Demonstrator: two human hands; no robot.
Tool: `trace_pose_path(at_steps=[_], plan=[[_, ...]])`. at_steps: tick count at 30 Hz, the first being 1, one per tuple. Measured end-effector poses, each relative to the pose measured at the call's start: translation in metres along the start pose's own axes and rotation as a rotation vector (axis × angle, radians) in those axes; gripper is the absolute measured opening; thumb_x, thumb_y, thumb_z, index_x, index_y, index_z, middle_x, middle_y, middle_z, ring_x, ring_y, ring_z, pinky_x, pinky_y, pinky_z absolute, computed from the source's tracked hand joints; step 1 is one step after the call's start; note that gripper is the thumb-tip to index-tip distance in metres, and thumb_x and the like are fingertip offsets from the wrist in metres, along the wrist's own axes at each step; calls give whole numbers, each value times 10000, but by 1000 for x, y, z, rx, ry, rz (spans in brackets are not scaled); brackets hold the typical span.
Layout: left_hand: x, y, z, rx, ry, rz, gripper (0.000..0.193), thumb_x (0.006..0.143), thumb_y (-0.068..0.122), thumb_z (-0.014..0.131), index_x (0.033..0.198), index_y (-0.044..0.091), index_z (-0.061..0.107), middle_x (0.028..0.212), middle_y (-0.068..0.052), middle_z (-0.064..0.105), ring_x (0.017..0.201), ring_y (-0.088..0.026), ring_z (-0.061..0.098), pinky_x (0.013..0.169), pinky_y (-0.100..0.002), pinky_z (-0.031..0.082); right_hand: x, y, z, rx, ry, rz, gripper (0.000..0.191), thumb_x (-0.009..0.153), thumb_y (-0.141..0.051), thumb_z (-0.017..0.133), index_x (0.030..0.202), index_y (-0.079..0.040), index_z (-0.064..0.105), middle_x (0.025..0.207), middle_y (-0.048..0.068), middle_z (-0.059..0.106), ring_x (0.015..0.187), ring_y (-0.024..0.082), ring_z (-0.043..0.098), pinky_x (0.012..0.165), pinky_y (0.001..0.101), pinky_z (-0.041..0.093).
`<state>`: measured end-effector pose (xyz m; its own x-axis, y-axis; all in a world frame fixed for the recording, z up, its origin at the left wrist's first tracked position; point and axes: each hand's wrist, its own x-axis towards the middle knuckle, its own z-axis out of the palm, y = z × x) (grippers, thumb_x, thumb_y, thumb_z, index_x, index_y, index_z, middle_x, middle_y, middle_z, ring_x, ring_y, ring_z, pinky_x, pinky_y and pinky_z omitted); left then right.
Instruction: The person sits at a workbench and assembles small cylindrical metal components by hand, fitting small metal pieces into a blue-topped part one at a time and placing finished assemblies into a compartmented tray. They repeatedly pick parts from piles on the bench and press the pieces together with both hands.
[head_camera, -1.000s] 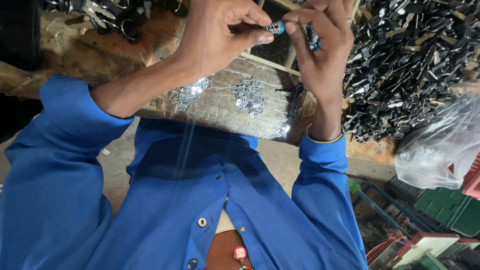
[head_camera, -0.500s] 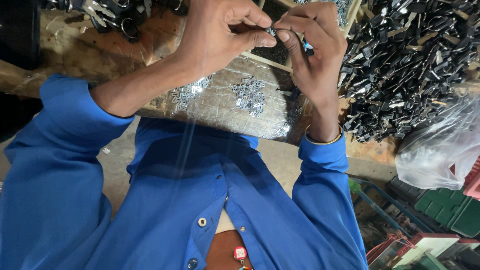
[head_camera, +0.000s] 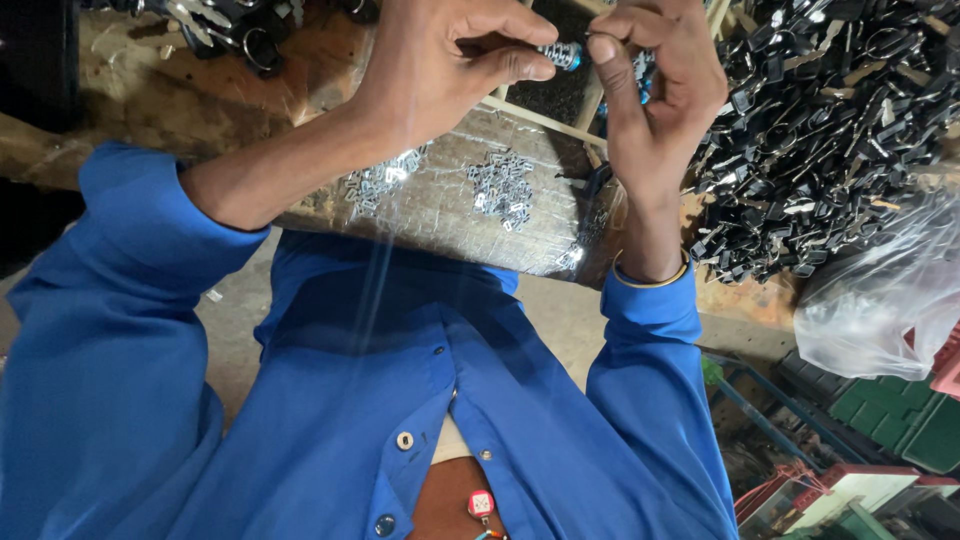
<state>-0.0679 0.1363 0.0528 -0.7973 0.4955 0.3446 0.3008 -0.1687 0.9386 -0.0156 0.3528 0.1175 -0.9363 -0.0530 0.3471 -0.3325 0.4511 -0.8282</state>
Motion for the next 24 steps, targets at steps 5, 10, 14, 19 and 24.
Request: trace_pose_path(at_steps=[5,10,14,19,24], plan=[[-1,-3,0,-6,6,-13,226,1013,-33,781,1226,-33,705,1169,-130,774,1089,-197,788,918,-291,635,1,0,2,-288,-120,-166,137,1074,20,799,1150,-6,689,1140,104,714,1064,255,660,900,353,523],[-3,-4,1,-45,15,-32,187,1029,-37,803,1178,-44,690,1148,-125,768,1102,-202,787,955,-299,669,2,-9,5,-384,-164,-161,169,1046,56,805,1156,-15,698,1150,84,707,1064,268,654,884,349,523],[-4,-4,1,-11,-15,-32,155,1034,-40,795,1152,-44,695,1118,-114,775,1087,-194,792,934,-291,665,6,-17,4,-478,-177,-310,233,952,69,822,1132,-15,699,1123,85,690,1042,279,650,890,376,522],[-5,-6,1,-73,-4,-54,152,1049,-39,786,1174,-35,700,1150,-113,779,1107,-192,796,963,-287,671,4,-15,5,-317,-59,-171,248,880,49,892,1057,-39,741,1026,89,672,946,211,622,783,345,503],[-5,-9,-3,5,29,-14,177,1010,-8,847,1137,-18,723,1132,-119,789,1059,-199,800,915,-290,661,-1,6,11,505,50,256,42,1001,-4,736,1037,-24,741,950,43,706,789,105,661,680,289,537]])
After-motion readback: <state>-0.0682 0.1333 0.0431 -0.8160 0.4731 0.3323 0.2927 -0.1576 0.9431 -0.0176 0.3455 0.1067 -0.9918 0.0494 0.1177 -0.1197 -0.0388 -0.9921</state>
